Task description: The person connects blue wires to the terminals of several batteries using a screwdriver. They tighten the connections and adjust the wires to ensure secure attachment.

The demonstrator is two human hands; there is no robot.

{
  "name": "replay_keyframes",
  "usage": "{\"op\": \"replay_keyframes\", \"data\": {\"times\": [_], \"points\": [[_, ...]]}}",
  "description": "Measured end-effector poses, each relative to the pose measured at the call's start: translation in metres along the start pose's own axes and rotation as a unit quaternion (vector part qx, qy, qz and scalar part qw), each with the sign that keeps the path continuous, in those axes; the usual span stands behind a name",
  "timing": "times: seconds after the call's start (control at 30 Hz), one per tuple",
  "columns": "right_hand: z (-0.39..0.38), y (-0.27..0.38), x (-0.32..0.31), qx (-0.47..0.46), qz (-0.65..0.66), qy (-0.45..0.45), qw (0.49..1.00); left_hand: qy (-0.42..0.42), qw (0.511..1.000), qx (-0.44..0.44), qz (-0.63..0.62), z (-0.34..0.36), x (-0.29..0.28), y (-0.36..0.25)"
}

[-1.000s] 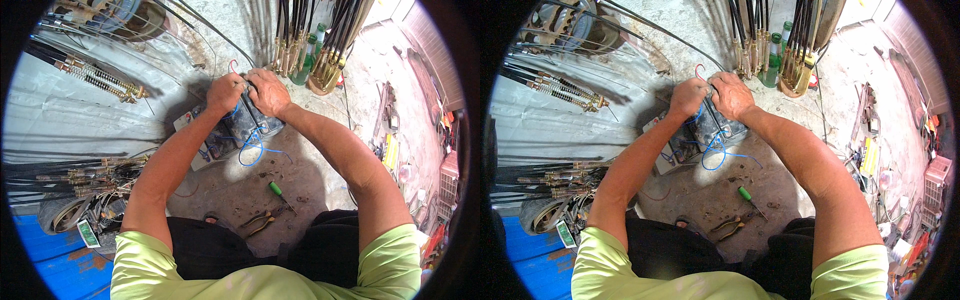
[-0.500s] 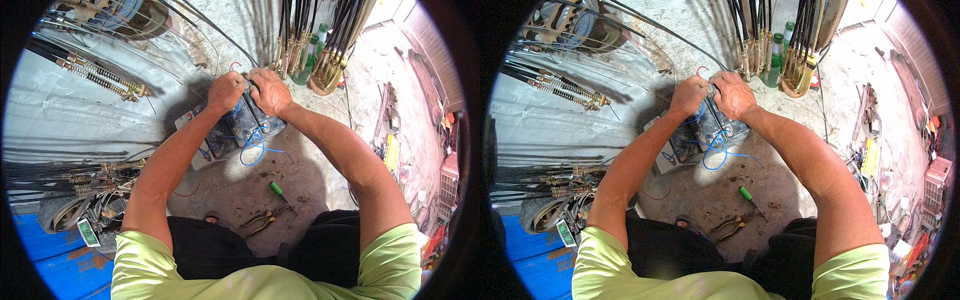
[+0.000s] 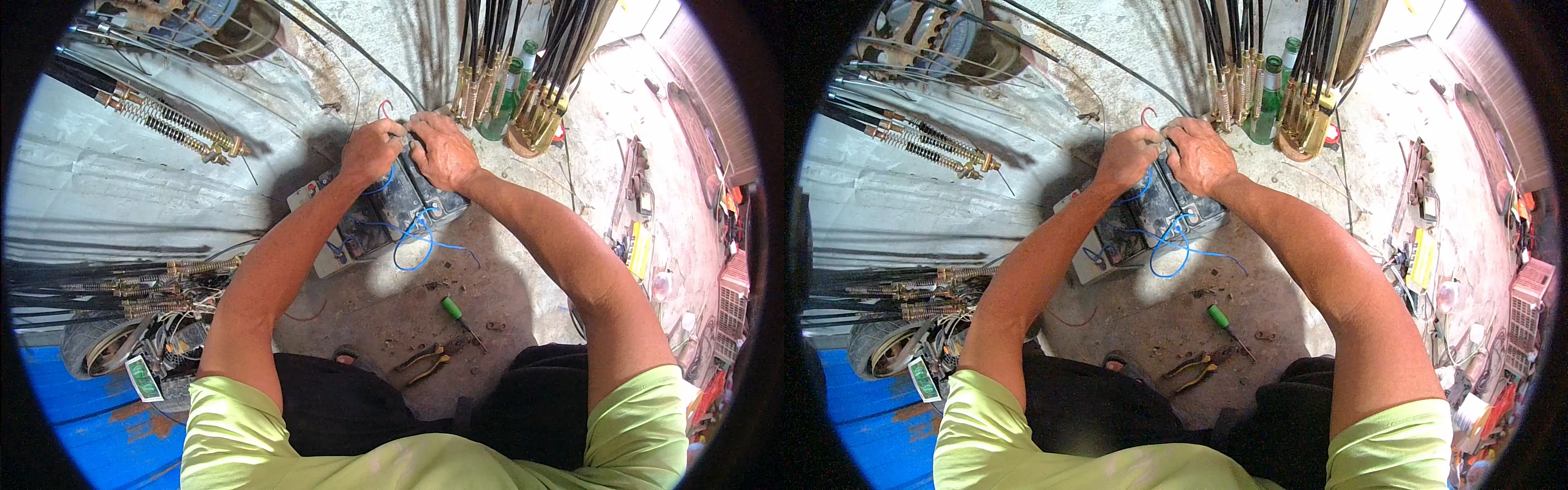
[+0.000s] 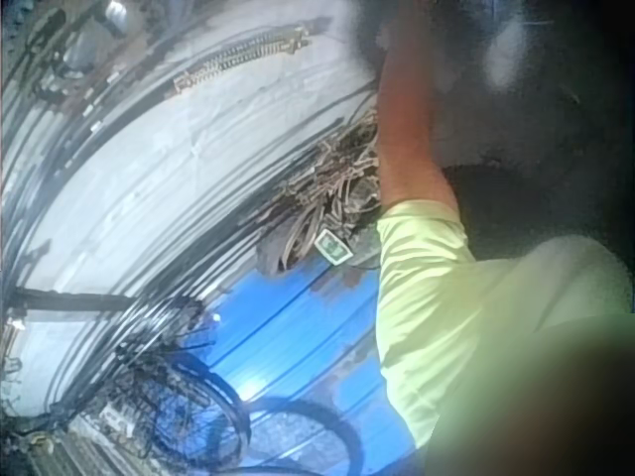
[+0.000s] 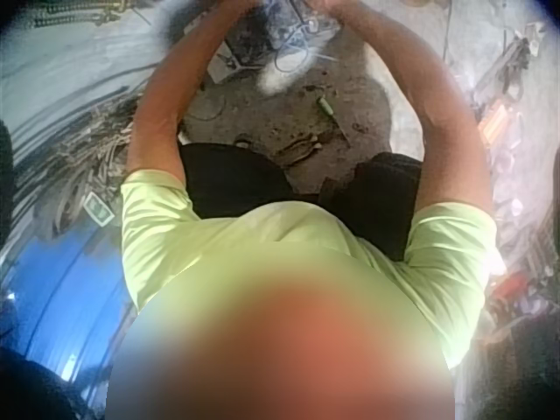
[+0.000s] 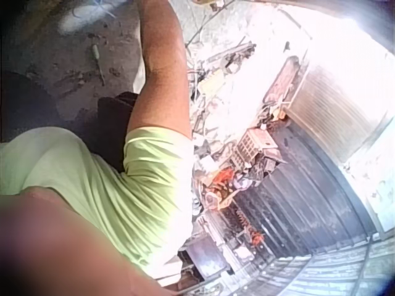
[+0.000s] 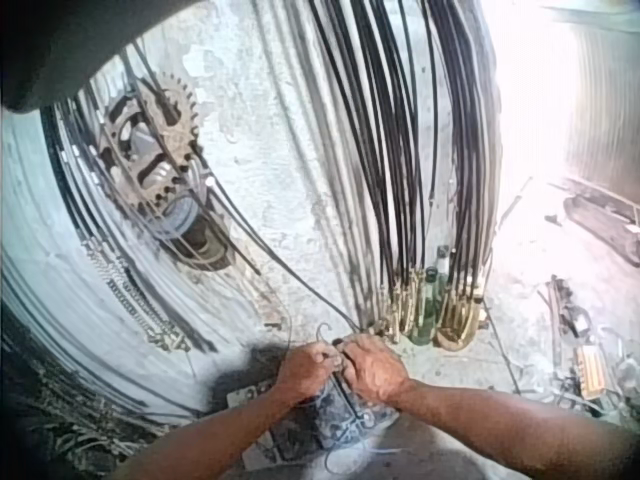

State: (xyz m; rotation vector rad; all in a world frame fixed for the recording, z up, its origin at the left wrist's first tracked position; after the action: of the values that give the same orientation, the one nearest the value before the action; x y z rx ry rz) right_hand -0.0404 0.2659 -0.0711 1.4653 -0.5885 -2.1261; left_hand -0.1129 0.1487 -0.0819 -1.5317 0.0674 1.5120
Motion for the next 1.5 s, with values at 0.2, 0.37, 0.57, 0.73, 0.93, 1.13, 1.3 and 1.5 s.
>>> {"op": "replay_keyframes", "data": {"times": [0.2,0.37,0.57,0.73,0.93,1.13,1.3,1.5], "points": [[-0.002,0.000,-0.003,-0.003,0.015,-0.005,1.000,0.025,0.999,-0.023,-0.031,0.002,0.004,0.003],[-0.001,0.001,-0.001,0.005,0.019,0.009,1.000,0.024,0.999,0.000,-0.025,0.004,-0.001,0.001],[-0.001,-0.002,0.000,0.004,0.016,0.002,1.000,0.028,0.997,-0.026,-0.067,0.008,0.000,0.008],[-0.001,0.001,-0.002,0.003,0.023,0.013,1.000,0.029,0.996,-0.043,-0.070,0.007,-0.002,0.009],[-0.001,0.000,-0.001,0.004,0.016,0.006,1.000,0.001,0.996,-0.013,-0.091,0.007,0.000,0.013],[-0.001,-0.002,-0.001,-0.002,0.026,0.002,1.000,0.007,0.996,-0.004,-0.085,0.008,0.001,0.013],[-0.001,0.000,-0.001,-0.003,0.027,0.013,1.000,0.017,0.997,-0.003,-0.078,0.007,-0.001,0.009],[-0.001,0.000,-0.002,0.003,0.026,0.018,0.999,0.030,0.998,-0.022,-0.047,0.005,0.000,0.004]]}}
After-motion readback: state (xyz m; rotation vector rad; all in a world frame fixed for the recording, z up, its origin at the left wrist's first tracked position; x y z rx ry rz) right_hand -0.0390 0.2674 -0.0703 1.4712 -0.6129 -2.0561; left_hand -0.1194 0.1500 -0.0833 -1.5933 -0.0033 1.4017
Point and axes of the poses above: each hand's wrist, its own z-axis towards the middle knuckle, its own x-axis out of the palm, y = z × x, the point moved 10 cm from there along z, towards the middle knuckle, and after that the axes turned 8 degrees about x, right-handed, at the moved point
